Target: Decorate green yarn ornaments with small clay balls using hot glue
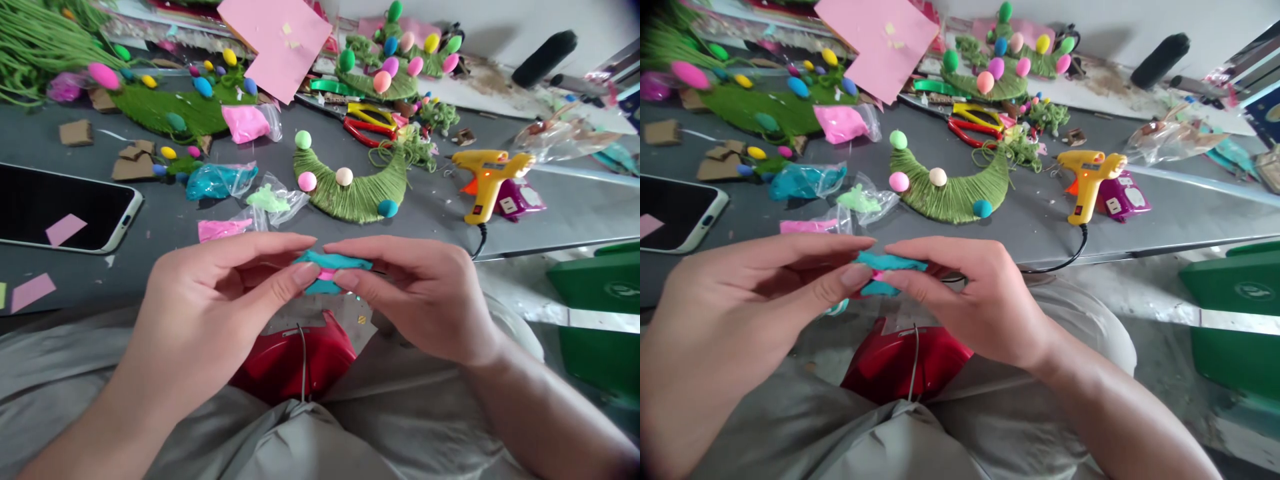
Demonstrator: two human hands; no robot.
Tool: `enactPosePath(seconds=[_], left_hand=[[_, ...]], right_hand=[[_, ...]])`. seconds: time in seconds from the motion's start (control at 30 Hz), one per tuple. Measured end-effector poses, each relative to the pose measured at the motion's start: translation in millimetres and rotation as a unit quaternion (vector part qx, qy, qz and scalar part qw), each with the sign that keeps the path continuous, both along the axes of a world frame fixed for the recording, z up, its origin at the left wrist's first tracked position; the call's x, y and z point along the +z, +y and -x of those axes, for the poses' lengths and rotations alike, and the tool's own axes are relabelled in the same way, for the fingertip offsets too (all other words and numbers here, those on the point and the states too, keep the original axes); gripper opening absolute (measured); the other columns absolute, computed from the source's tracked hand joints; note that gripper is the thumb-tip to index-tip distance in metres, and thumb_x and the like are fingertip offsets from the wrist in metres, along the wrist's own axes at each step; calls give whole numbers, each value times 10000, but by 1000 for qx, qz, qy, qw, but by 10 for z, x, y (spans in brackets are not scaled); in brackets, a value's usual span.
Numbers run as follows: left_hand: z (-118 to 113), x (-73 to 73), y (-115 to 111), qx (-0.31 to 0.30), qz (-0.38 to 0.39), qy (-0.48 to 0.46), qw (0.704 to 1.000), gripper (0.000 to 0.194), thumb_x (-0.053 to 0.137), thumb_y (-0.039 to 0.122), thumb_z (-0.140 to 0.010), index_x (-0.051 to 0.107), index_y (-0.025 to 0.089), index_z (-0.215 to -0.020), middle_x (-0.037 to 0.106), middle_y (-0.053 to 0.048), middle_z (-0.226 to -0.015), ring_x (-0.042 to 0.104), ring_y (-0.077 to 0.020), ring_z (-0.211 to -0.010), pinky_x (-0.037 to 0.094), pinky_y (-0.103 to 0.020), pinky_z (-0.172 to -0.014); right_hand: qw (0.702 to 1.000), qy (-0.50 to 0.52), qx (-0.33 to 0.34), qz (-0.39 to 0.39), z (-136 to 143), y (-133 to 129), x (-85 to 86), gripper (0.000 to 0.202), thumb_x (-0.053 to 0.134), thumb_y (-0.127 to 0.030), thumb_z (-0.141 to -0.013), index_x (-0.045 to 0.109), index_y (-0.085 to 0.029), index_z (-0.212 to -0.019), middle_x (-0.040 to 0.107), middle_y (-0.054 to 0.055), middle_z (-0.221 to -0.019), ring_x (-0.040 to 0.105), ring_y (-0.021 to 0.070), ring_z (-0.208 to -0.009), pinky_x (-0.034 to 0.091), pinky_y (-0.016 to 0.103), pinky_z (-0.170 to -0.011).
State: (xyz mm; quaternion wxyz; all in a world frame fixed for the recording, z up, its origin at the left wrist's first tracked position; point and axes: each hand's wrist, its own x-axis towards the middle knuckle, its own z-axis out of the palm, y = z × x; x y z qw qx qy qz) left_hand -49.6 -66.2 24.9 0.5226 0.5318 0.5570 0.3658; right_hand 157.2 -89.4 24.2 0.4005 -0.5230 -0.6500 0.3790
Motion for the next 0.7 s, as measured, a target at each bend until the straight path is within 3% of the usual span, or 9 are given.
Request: enactPosePath(seconds=[0.1,0.2,0.27,0.37,0.5,0.6,0.7], left_hand=[[-6,-14,1,13,-5,10,1000,143,901,432,-780,858,432,-916,832,85,-907,780,-188,-749,678,-266,-697],[-21,-22,4,50,-20,3,999,107,887,412,-804,859,417,-907,822,82,-850,784,-173,-732,666,-244,-696],[-32,-38,8,48,3,-38,998,143,902,416,-786,862,393,-921,830,65,-896,795,-184,-784,668,-249,-726],[-47,-87,14,8,74,-148,986,221,900,405,-797,859,347,-1007,840,25,-1038,800,-209,-944,677,-278,-849],[-56,-166,25,-75,157,-270,947,235,807,355,-914,831,325,-1146,831,6,-1129,773,-192,-1107,638,-232,-955],[-41,-183,44,-61,186,-298,934,219,800,341,-922,825,332,-1139,827,28,-1132,757,-187,-1158,635,-189,-915],[-20,-162,59,-42,208,-299,931,209,799,356,-925,819,334,-1132,816,57,-1173,735,-167,-1199,621,-149,-897]], right_hand=[[998,32,-30,33,-45,28,21,172,794,-319,-925,820,-271,-1088,822,-13,-856,784,157,-690,679,268,-635],[997,44,-64,13,-115,58,-4,183,793,-322,-929,823,-268,-1102,805,-9,-807,752,141,-612,644,242,-553],[993,19,-109,-31,-143,72,-34,177,790,-323,-933,830,-277,-1099,811,1,-848,753,150,-644,657,264,-588],[978,-47,-145,-139,-130,73,-77,193,779,-299,-938,828,-306,-1125,820,28,-1025,781,210,-843,695,367,-771],[968,-112,-39,-221,-50,37,-126,212,771,-245,-929,824,-318,-1121,754,41,-1303,742,258,-1120,648,427,-983],[970,-95,59,-216,-1,9,-152,380,764,-190,-927,748,-284,-1295,734,61,-1355,718,246,-1206,610,402,-1060],[967,-100,95,-213,13,-9,-164,543,763,-185,-930,643,-340,-1436,730,43,-1379,715,249,-1246,594,419,-1097]])
